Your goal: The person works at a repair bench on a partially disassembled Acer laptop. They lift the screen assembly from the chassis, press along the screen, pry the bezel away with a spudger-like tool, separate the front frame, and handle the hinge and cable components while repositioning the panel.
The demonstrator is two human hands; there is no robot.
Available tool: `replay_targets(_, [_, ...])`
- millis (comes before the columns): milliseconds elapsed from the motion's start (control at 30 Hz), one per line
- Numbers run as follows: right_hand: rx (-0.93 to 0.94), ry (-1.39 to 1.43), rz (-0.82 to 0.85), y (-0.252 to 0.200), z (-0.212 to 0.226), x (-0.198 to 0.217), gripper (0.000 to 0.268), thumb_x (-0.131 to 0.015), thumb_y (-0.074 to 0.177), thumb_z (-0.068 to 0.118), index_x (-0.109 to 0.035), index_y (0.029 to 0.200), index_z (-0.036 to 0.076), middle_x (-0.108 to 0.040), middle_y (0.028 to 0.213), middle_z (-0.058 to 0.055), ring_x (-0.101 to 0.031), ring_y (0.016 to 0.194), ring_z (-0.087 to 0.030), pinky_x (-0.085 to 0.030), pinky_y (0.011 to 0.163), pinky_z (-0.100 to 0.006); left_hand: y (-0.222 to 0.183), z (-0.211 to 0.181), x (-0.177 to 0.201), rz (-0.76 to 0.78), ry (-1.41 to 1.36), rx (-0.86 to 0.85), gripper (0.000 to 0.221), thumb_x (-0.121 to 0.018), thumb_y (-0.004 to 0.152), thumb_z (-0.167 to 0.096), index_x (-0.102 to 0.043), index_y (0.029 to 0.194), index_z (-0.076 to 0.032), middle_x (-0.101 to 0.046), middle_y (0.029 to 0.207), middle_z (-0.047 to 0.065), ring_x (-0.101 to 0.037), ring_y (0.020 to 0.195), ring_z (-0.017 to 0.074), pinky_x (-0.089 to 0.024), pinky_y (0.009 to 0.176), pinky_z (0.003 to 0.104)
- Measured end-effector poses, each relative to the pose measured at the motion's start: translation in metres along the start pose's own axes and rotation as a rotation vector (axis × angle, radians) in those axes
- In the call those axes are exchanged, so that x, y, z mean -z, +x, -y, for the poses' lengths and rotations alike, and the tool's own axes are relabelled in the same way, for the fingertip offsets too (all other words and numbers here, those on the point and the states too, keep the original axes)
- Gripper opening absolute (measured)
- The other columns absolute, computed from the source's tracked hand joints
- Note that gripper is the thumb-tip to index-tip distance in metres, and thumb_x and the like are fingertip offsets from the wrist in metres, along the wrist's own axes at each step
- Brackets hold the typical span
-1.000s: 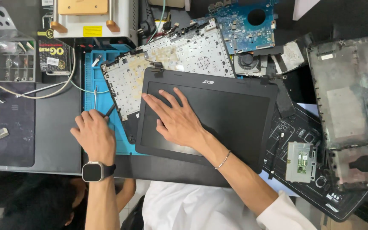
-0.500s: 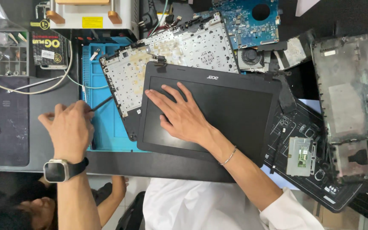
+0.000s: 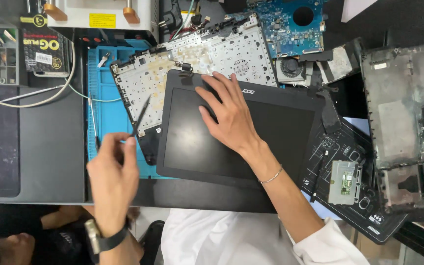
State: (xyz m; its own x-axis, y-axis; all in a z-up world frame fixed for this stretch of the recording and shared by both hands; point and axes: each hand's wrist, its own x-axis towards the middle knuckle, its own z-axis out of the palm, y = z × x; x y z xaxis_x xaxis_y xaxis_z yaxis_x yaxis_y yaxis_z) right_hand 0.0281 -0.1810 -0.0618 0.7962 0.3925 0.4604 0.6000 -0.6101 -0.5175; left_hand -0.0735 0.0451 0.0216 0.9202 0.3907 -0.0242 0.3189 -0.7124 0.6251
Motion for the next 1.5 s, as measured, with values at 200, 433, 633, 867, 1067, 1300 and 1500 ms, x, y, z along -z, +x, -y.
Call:
replay_targets(200, [-0.052,-0.053,0.017,0.002,-0.004,-0.012,0.037,-0.073,0.094,0.017,-0.067,0.13,0.011,-0.054,0.148,-0.011,-0.047,0.14,-0.037,-0.032,0.123,-0.056,-0.011,-0.016,-0.027,0.198,-0.04,0.147,0.023,-0.06,0.1,-0.024,-0.067,0.102,-0.003,-0.067,0.059,0.009,-0.066,0.05,0.0235,-0.047,0.052,0.037])
replay_targets(433, [-0.069,-0.028,0.038,0.002,0.0,-0.009,0.038,-0.074,0.094,0.018,-0.067,0.131,0.01,-0.054,0.148,-0.011,-0.048,0.138,-0.037,-0.033,0.122,-0.055,-0.024,-0.035,-0.04,0.327,-0.032,0.343,0.028,-0.052,0.101,-0.03,-0.065,0.097,-0.005,-0.067,0.053,0.009,-0.065,0.04,0.02,-0.049,0.046,0.035])
replay_targets(633, [-0.07,-0.021,0.012,0.001,-0.004,-0.01,0.038,-0.074,0.094,0.019,-0.066,0.131,0.01,-0.053,0.148,-0.013,-0.047,0.138,-0.038,-0.031,0.122,-0.056,-0.026,-0.021,-0.081,0.501,-0.659,0.507,0.031,-0.042,0.105,-0.029,-0.056,0.103,-0.002,-0.068,0.057,0.017,-0.053,0.033,0.0169,-0.039,0.035,0.029])
replay_targets(867, [-0.07,-0.019,0.016,-0.003,-0.008,-0.013,0.039,-0.072,0.096,0.022,-0.065,0.133,0.011,-0.051,0.149,-0.011,-0.046,0.14,-0.036,-0.03,0.123,-0.056,-0.026,-0.031,-0.103,0.372,-0.963,0.493,0.03,-0.038,0.108,-0.031,-0.049,0.112,-0.003,-0.076,0.077,0.023,-0.055,0.037,0.0146,-0.042,0.038,0.025])
replay_targets(1067, [-0.059,-0.023,0.019,-0.003,-0.01,-0.015,0.038,-0.071,0.098,0.023,-0.065,0.134,0.012,-0.051,0.15,-0.01,-0.046,0.14,-0.036,-0.03,0.123,-0.056,-0.021,-0.045,-0.113,0.308,-1.08,0.505,0.029,-0.038,0.107,-0.032,-0.045,0.11,-0.004,-0.076,0.082,0.024,-0.059,0.039,0.015,-0.045,0.04,0.025])
replay_targets(1300, [-0.06,-0.042,0.028,-0.003,-0.011,-0.013,0.039,-0.071,0.098,0.025,-0.065,0.135,0.013,-0.052,0.15,-0.01,-0.046,0.14,-0.036,-0.03,0.124,-0.055,-0.007,-0.036,-0.118,0.32,-1.05,0.402,0.03,-0.039,0.11,-0.03,-0.049,0.11,-0.002,-0.076,0.079,0.025,-0.047,0.033,0.0118,-0.039,0.036,0.024])
replay_targets(1500, [-0.07,0.002,0.05,0.0,-0.012,-0.007,0.039,-0.073,0.097,0.025,-0.065,0.133,0.012,-0.055,0.147,-0.009,-0.048,0.139,-0.034,-0.031,0.122,-0.054,0.008,-0.028,-0.097,0.36,-0.828,0.396,0.023,-0.046,0.108,-0.026,-0.054,0.109,-0.004,-0.064,0.061,0.012,-0.036,0.033,0.0071,-0.029,0.034,0.023])
